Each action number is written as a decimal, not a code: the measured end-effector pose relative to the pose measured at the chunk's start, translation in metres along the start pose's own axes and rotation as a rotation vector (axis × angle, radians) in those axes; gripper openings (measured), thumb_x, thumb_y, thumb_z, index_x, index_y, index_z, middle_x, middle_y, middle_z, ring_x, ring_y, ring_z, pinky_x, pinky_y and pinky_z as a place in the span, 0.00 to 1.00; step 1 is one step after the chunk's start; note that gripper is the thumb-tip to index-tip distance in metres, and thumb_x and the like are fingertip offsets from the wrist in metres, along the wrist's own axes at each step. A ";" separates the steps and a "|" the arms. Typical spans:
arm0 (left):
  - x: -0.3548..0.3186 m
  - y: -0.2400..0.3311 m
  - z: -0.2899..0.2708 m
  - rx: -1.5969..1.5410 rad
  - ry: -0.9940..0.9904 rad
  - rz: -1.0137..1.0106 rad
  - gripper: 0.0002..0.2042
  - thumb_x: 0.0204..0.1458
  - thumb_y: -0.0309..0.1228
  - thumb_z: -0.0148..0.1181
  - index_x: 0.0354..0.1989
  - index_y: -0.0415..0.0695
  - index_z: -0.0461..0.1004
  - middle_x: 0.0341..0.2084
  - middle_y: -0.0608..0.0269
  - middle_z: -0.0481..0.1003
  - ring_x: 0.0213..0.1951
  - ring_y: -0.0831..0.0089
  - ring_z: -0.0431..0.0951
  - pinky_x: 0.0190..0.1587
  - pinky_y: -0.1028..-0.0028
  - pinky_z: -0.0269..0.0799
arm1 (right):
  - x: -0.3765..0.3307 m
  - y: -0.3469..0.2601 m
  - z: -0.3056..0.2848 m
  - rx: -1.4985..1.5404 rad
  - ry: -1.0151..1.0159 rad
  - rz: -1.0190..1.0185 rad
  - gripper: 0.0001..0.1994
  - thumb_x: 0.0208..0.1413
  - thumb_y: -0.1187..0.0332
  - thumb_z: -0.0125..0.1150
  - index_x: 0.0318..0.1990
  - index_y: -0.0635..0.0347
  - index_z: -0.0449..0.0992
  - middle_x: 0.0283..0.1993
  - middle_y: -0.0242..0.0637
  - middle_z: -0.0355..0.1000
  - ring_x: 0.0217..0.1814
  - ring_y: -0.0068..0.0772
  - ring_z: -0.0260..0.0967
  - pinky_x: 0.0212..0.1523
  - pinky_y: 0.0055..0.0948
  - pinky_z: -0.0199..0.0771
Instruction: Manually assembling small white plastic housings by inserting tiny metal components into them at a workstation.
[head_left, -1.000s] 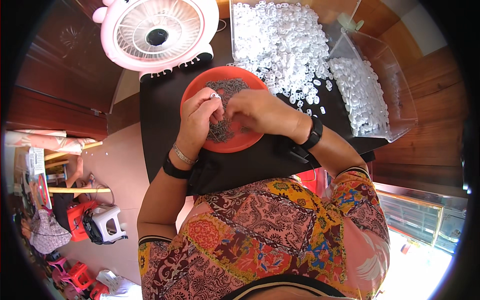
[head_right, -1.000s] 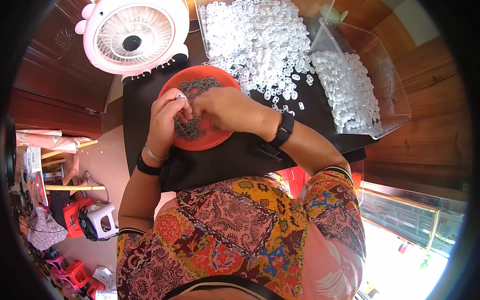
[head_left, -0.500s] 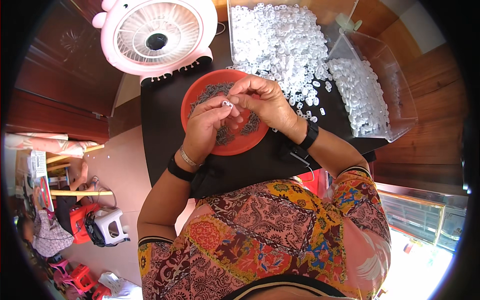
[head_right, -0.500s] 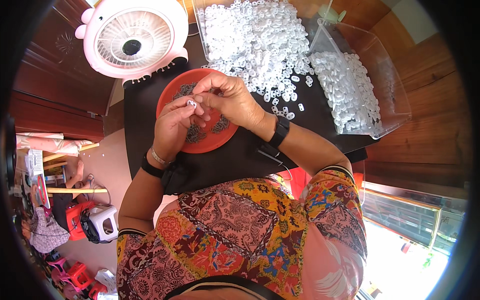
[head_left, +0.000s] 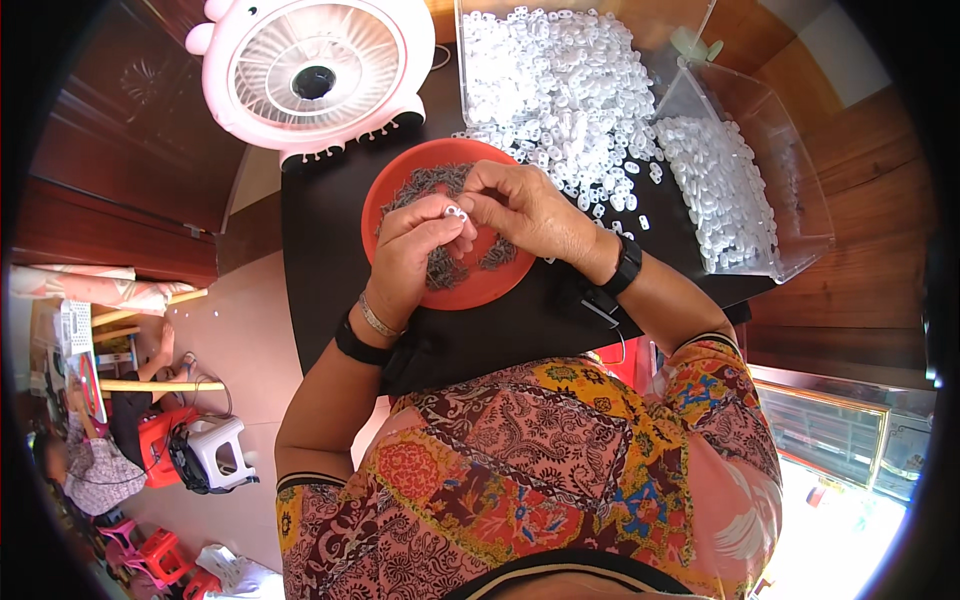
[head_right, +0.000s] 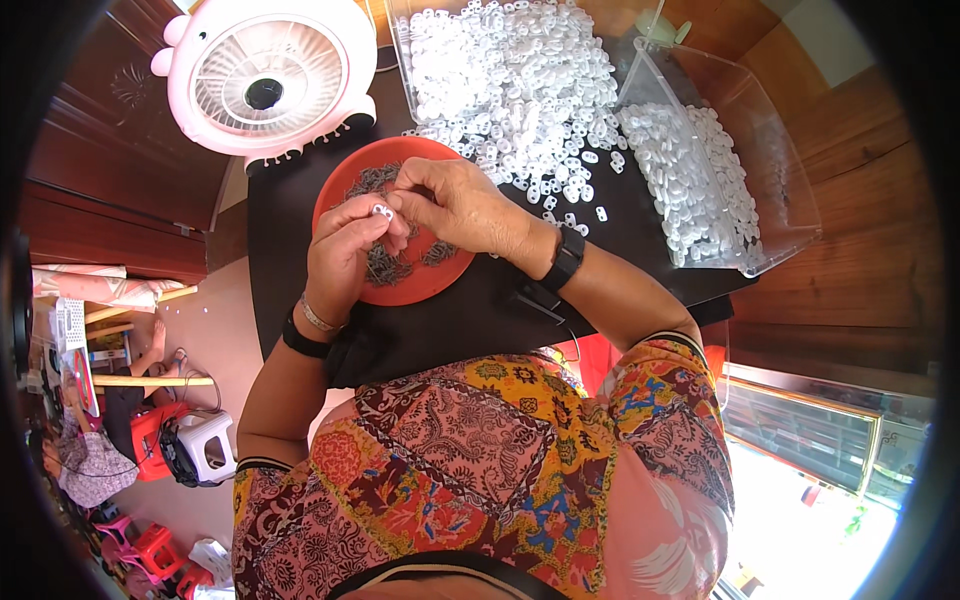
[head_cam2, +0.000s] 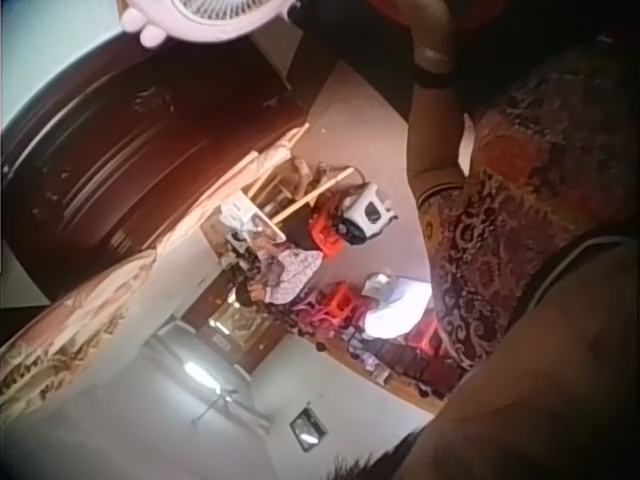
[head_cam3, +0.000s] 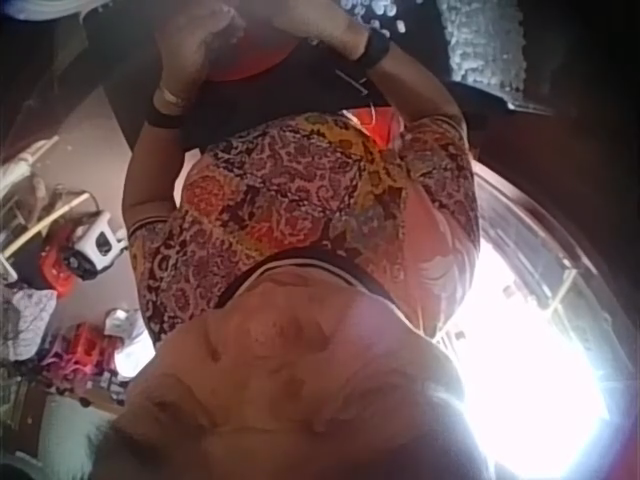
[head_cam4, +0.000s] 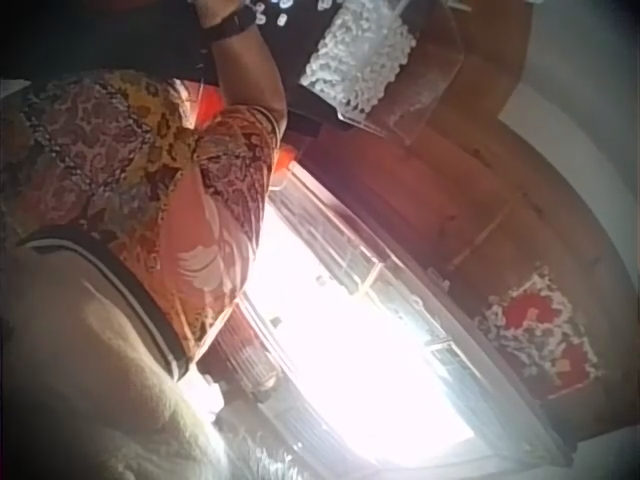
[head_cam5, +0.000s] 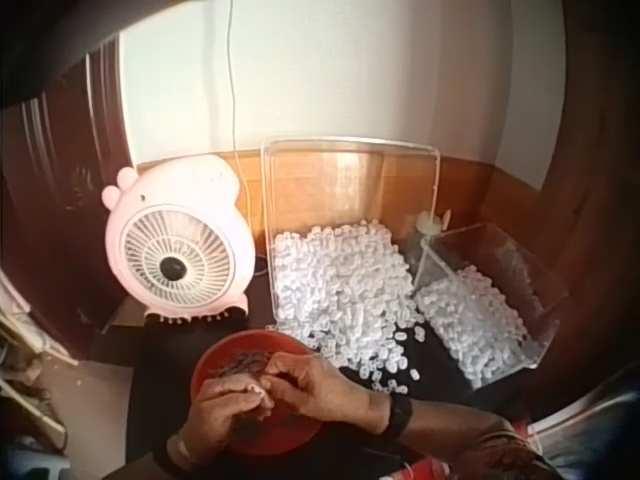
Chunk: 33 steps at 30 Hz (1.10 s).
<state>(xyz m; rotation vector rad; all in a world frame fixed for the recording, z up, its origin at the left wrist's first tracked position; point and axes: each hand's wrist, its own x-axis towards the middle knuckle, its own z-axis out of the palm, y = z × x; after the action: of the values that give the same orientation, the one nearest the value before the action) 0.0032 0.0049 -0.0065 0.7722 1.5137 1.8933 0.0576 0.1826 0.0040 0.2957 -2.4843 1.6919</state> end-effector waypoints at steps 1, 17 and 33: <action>0.000 0.001 0.001 0.012 0.003 0.011 0.11 0.54 0.29 0.46 0.27 0.35 0.73 0.24 0.59 0.73 0.27 0.74 0.72 0.33 0.76 0.67 | 0.000 0.000 -0.001 -0.001 0.002 0.001 0.06 0.59 0.72 0.55 0.30 0.63 0.70 0.25 0.32 0.72 0.28 0.20 0.71 0.32 0.22 0.71; -0.001 0.006 -0.003 0.315 -0.093 0.063 0.08 0.51 0.28 0.51 0.26 0.35 0.72 0.22 0.65 0.72 0.25 0.80 0.68 0.30 0.79 0.63 | -0.001 0.001 -0.017 0.190 -0.267 0.201 0.08 0.60 0.67 0.53 0.35 0.62 0.72 0.28 0.28 0.70 0.30 0.18 0.67 0.34 0.19 0.68; -0.001 0.005 0.001 0.343 -0.050 0.100 0.05 0.50 0.23 0.53 0.27 0.33 0.72 0.24 0.61 0.72 0.27 0.78 0.69 0.31 0.78 0.64 | -0.001 0.008 -0.011 0.081 -0.197 0.119 0.11 0.62 0.64 0.50 0.31 0.62 0.71 0.25 0.27 0.69 0.28 0.16 0.66 0.30 0.19 0.67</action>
<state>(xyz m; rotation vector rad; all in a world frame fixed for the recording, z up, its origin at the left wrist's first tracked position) 0.0036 0.0042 -0.0018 1.0560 1.8238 1.6879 0.0565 0.1953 0.0007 0.3445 -2.6231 1.8997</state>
